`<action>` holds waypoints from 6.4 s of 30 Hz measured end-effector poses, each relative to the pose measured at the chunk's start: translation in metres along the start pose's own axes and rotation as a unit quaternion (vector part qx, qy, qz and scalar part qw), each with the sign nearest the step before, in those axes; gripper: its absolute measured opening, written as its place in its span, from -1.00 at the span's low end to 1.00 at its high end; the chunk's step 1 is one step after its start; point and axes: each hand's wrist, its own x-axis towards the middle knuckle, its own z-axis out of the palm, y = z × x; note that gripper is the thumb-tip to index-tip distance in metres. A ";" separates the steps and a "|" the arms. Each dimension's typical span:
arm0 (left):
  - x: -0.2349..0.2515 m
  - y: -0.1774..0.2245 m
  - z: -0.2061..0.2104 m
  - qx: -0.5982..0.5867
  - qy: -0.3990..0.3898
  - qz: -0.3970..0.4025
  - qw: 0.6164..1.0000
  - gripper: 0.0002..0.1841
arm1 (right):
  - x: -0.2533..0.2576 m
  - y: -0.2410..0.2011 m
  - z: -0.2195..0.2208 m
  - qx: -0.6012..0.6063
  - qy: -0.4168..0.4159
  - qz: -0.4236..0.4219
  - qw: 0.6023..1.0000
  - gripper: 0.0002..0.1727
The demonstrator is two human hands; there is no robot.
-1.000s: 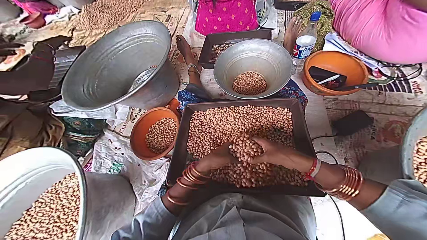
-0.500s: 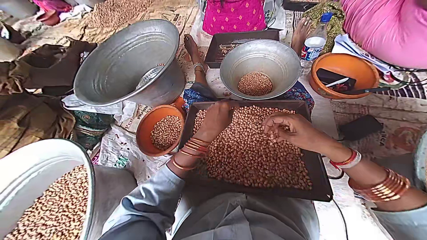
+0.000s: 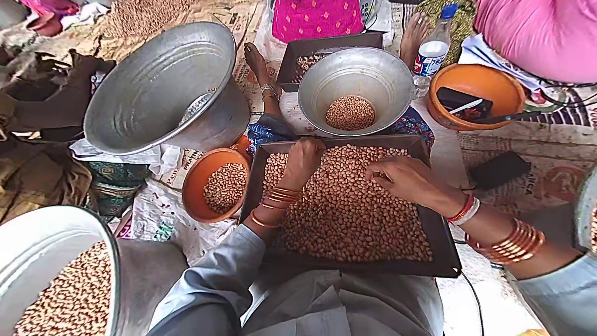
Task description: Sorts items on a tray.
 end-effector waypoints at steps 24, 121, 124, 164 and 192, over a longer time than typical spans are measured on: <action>-0.067 0.037 0.001 -0.008 -0.084 0.042 0.996 -0.83 | -0.001 -0.001 0.006 -0.059 -0.065 0.080 0.993 -0.92; -0.130 0.064 -0.021 -0.281 -0.328 -0.113 0.895 -0.08 | -0.019 -0.049 0.033 0.311 -0.297 0.195 0.882 -0.30; -0.124 0.053 -0.035 -0.404 -0.234 -0.062 0.882 -0.24 | -0.024 -0.049 0.030 0.423 -0.213 0.159 0.867 -0.21; -0.108 -0.017 -0.045 -0.116 -0.067 -0.113 0.985 -0.78 | -0.011 -0.053 0.069 -0.116 0.115 -0.196 0.967 -0.82; -0.094 -0.013 -0.037 -0.387 -0.134 -0.076 0.909 -0.75 | -0.020 -0.051 0.030 0.017 -0.087 -0.143 0.986 -0.83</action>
